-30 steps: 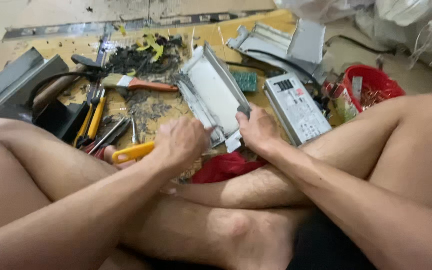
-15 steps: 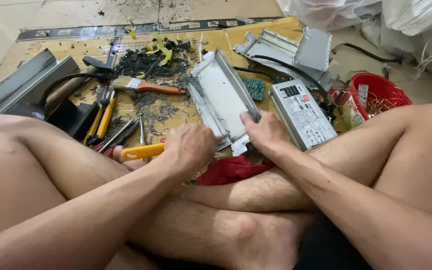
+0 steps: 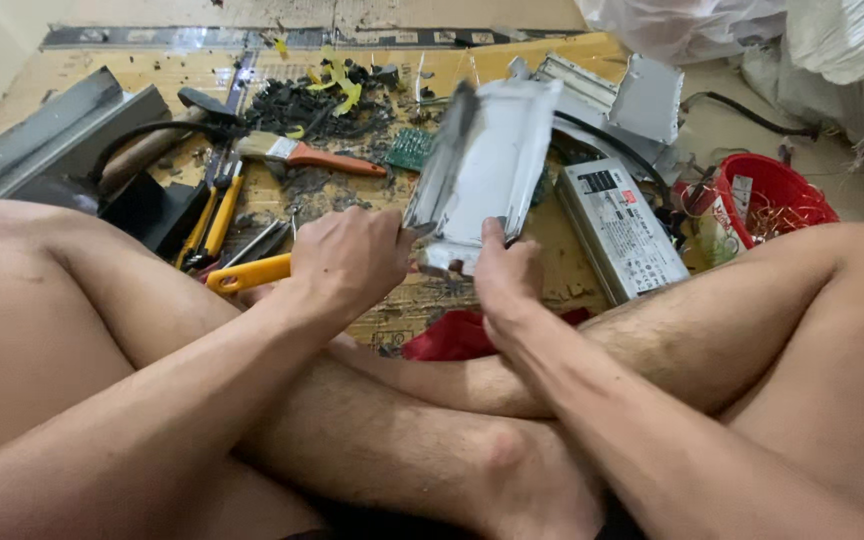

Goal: The person sits on the floor and uses a knife to pry and scrape a white metal casing, likely from an electronic device. They repeatedly scrape the edges and interior surfaces of the casing to remove residue or separate parts.

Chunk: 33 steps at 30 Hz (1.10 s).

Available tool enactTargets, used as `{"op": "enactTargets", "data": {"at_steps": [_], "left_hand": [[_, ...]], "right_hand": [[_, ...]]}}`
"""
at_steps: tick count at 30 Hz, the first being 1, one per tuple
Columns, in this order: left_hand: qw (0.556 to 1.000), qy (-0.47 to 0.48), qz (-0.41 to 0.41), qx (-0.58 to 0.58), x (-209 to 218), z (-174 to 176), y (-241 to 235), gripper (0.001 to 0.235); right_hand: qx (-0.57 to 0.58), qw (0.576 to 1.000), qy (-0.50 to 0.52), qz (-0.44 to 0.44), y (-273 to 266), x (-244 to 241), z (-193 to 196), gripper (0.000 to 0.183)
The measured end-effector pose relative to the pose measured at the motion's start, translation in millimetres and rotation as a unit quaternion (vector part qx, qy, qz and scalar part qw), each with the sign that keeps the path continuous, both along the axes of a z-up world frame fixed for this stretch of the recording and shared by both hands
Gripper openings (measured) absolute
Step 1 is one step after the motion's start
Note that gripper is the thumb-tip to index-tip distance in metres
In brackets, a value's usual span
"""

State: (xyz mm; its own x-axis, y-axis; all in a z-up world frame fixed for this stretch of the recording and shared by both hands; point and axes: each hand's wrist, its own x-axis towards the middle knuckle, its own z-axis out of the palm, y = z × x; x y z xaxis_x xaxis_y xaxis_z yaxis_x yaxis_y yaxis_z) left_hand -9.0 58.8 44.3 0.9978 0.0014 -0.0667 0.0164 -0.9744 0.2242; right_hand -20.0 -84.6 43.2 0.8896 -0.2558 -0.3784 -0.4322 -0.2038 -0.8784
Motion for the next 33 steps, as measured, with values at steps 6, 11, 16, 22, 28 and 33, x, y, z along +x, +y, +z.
{"op": "enactTargets", "data": {"at_steps": [6,11,16,22,28,33], "left_hand": [[0.999,0.029,0.018,0.005,4.4,-14.9,6.3,0.043],[1.000,0.016,0.024,0.001,0.6,-7.2,2.4,0.041],[1.000,0.010,-0.015,-0.011,-18.9,13.9,-7.2,0.041],[0.996,-0.084,-0.011,-0.033,-8.1,5.2,2.7,0.035],[0.998,-0.045,0.033,-0.007,7.9,1.5,14.9,0.037],[0.999,0.014,0.051,-0.009,14.3,-10.1,18.0,0.041]], "right_hand": [[0.123,0.989,0.067,0.039,-5.2,21.5,-31.7,0.098],[0.060,0.988,0.101,0.099,-47.6,68.1,-46.1,0.081],[0.039,0.980,0.127,0.148,-55.3,96.1,-55.2,0.013],[0.168,0.985,0.019,0.031,-22.8,75.1,-65.9,0.021],[0.377,0.922,0.065,-0.060,25.3,18.8,-28.4,0.046],[0.098,0.929,0.204,0.292,21.3,-7.8,-3.2,0.067]]}}
